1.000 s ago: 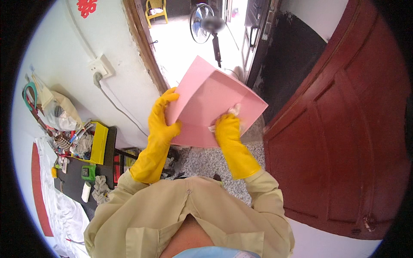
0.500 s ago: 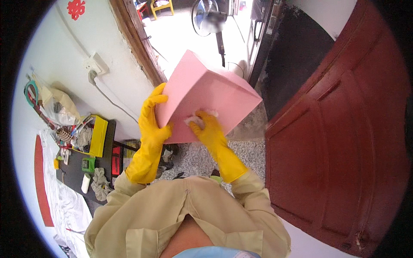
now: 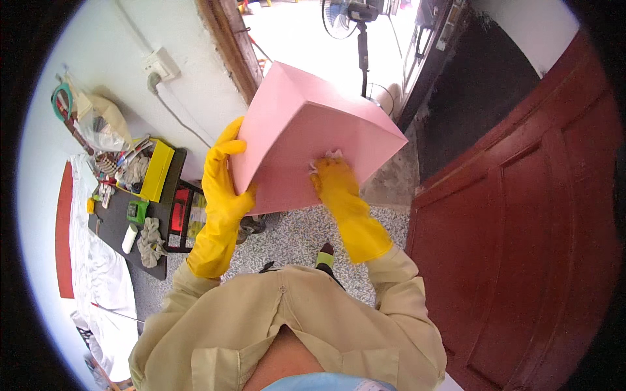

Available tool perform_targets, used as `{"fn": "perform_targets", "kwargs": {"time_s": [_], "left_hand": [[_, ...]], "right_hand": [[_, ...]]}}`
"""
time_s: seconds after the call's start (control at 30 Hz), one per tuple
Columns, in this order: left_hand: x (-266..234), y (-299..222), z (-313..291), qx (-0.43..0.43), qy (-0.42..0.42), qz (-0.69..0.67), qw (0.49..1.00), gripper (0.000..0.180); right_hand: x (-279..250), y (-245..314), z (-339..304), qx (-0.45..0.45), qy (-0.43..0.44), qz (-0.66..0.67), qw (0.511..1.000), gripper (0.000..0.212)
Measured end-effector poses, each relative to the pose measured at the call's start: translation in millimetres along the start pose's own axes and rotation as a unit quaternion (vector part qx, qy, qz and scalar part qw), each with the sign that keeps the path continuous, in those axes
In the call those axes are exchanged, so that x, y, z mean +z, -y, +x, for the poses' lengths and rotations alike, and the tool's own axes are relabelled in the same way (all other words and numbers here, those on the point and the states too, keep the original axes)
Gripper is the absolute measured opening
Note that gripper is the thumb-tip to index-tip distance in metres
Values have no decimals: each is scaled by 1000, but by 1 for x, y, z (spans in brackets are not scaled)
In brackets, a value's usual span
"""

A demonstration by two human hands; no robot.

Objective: The person wearing yellow gloves sorts various cosmetic items from a pink tray onto a cluttered table, then wipes the tray with a tissue. The person places the cleaned tray back on the table and continues to handle small cosmetic containers.

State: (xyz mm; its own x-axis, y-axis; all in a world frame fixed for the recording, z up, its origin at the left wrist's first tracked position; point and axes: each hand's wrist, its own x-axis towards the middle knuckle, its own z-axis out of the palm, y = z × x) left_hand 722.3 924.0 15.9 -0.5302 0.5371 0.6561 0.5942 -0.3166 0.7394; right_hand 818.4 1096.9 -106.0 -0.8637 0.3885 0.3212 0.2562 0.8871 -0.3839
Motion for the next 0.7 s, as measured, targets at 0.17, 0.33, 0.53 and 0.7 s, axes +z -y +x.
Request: {"fn": "perform_targets", "kwargs": {"time_s": [0.17,0.33,0.53,0.7], "left_hand": [[-19,-37,-13,-2,-7,-30,1000,56],[-70,-72,-52,85,-28,73,993,51],[-183,-104,-113,168,-254,203,931,47],[-258,-131,-193,91,-371,38,924,48]], "right_hand": [[-17,46,7,69,140,64,986,28],[10,93,-36,36,9,204,978,25],[12,99,-137,75,174,62,980,23],[-38,156,-151,99,13,352,931,26]]}}
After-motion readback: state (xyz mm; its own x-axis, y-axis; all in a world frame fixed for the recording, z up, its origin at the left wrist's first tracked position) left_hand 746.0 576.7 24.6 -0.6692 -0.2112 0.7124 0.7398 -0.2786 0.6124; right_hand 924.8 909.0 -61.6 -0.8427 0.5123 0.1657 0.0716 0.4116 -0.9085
